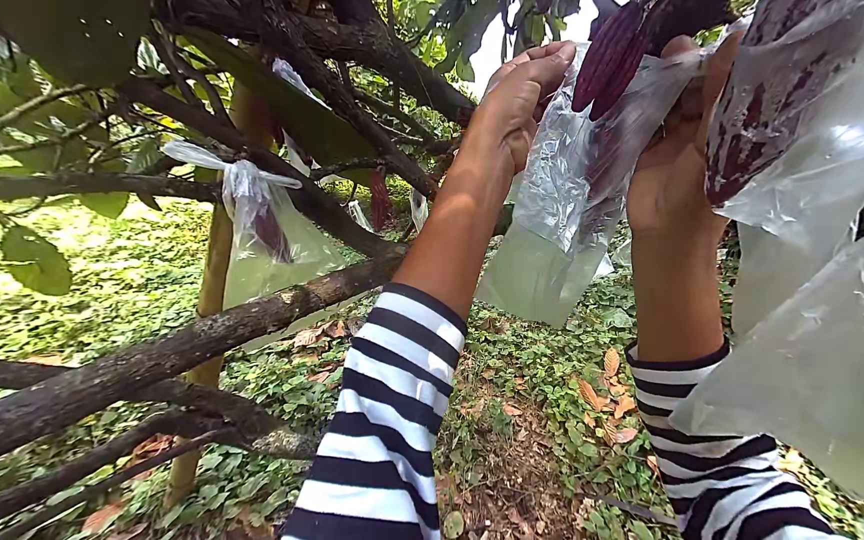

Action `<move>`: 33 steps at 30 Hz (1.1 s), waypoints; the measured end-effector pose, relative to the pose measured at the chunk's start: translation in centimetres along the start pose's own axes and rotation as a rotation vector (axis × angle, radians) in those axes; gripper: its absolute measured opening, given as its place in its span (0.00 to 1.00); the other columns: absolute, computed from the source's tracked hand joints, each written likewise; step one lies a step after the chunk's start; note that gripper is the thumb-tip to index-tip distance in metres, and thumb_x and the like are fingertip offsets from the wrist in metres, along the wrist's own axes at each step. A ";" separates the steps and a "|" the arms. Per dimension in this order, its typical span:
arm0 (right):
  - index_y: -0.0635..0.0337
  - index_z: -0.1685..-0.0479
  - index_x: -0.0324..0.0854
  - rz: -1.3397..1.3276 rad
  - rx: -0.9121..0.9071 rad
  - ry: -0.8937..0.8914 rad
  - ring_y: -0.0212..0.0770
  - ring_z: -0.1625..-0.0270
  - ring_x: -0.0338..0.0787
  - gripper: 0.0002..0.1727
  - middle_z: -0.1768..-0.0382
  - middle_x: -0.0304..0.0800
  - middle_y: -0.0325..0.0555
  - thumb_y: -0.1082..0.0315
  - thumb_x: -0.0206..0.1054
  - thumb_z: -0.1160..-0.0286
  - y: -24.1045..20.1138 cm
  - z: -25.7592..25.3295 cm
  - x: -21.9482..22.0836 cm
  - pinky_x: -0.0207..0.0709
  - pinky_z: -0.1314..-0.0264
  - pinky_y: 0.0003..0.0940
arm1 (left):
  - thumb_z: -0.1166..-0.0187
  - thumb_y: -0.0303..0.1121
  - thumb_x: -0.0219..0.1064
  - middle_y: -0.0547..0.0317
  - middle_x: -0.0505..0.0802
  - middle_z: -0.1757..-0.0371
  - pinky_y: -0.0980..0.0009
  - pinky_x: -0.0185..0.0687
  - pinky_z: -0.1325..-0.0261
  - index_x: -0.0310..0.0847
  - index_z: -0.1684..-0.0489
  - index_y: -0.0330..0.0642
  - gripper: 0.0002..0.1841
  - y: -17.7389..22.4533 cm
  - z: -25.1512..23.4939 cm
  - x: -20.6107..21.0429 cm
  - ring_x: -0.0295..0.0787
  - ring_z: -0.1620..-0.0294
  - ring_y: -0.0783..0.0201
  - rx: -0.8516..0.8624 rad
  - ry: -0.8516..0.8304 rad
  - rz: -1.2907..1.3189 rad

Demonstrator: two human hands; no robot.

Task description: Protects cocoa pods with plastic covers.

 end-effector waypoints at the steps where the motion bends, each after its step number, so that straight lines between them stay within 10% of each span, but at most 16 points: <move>1: 0.65 0.40 0.71 0.083 0.018 0.125 0.31 0.48 0.88 0.11 0.54 0.87 0.42 0.70 0.46 0.05 -0.5 0.5 1.0 0.83 0.39 0.27 | 0.12 0.25 0.57 0.52 0.88 0.57 0.72 0.86 0.53 0.74 0.38 0.36 0.10 0.0 0.3 0.1 0.88 0.60 0.66 -0.026 0.015 0.025; 6: 0.66 0.35 0.72 0.396 -0.096 0.028 0.26 0.40 0.83 0.16 0.47 0.82 0.37 0.73 0.62 0.18 -1.3 1.4 2.6 0.77 0.31 0.23 | 0.12 0.24 0.54 0.55 0.86 0.60 0.75 0.85 0.58 0.72 0.40 0.37 0.08 0.5 1.0 0.6 0.86 0.64 0.69 -0.005 0.036 0.112; 11: 0.70 0.36 0.73 0.506 -0.115 0.019 0.21 0.54 0.81 0.16 0.59 0.79 0.32 0.79 0.63 0.21 -0.8 0.6 2.1 0.77 0.41 0.18 | 0.09 0.28 0.52 0.56 0.85 0.57 0.75 0.85 0.55 0.71 0.38 0.39 0.09 0.5 0.7 1.2 0.86 0.61 0.69 0.033 -0.001 0.058; 17: 0.79 0.24 0.66 0.663 -0.133 -0.082 0.25 0.33 0.79 0.23 0.31 0.78 0.53 0.75 0.57 0.16 0.1 0.6 1.1 0.71 0.29 0.18 | 0.09 0.27 0.54 0.54 0.87 0.51 0.74 0.82 0.44 0.76 0.36 0.35 0.12 0.4 0.8 1.8 0.86 0.51 0.68 0.117 -0.063 -0.013; 33: 0.76 0.25 0.72 0.877 -0.146 -0.094 0.28 0.34 0.79 0.22 0.30 0.78 0.59 0.72 0.54 0.13 -0.1 0.7 1.4 0.72 0.32 0.16 | 0.21 0.10 0.56 0.59 0.88 0.68 0.78 0.84 0.54 0.80 0.54 0.29 0.10 1.1 1.9 2.7 0.86 0.66 0.73 0.251 -0.181 -0.160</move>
Point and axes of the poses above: each hand's wrist, its own z-axis away from the middle knuckle, its own x-axis out of the palm, y = z × x, the point moved 7 cm from there along -z, towards the middle knuckle
